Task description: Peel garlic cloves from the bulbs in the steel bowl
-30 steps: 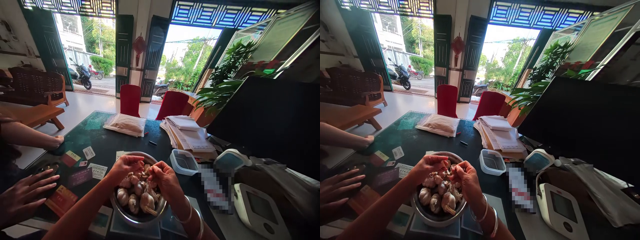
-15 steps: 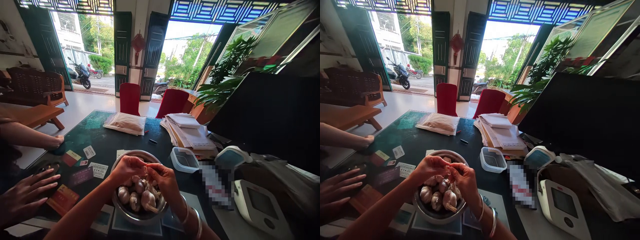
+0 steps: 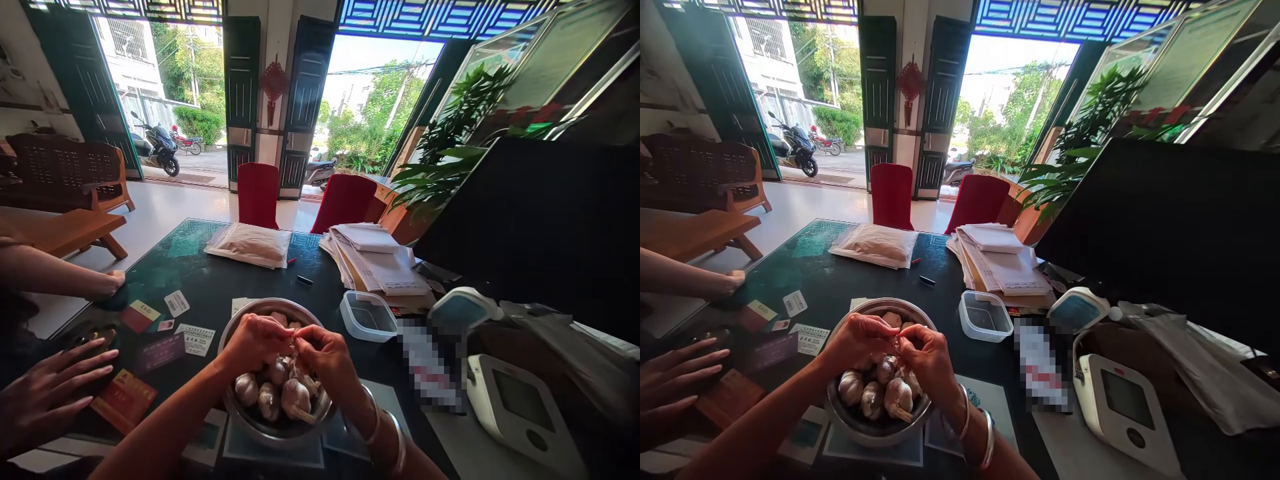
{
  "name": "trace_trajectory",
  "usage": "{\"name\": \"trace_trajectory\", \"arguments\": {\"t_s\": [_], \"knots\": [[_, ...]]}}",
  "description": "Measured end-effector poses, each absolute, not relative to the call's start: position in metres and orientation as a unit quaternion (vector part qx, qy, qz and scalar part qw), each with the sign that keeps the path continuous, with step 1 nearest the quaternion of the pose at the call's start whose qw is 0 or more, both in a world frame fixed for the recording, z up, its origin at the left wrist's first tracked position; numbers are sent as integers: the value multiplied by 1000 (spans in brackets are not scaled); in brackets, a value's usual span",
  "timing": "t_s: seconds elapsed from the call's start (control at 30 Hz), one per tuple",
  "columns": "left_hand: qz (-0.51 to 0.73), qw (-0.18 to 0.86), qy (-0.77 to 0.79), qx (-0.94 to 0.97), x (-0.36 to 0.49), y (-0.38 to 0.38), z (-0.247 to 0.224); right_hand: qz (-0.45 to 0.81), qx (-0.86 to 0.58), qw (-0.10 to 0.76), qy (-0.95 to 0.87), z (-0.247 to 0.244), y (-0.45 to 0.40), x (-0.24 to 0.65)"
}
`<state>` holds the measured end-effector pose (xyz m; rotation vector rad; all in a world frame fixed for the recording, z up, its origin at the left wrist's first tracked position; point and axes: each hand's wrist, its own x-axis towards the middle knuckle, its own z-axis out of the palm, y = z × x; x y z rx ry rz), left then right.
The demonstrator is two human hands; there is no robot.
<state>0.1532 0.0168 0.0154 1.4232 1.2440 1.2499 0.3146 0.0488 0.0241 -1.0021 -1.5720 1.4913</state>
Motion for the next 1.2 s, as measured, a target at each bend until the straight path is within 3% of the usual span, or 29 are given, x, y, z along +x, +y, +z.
{"name": "trace_trajectory", "arguments": {"t_s": [0.53,1.2], "knots": [[581,577,389,422,144,18,30,625,-399,383,-550,22,55,319],[523,561,447,461,152,18,20,638,-370,392,-549,28,46,312]]}}
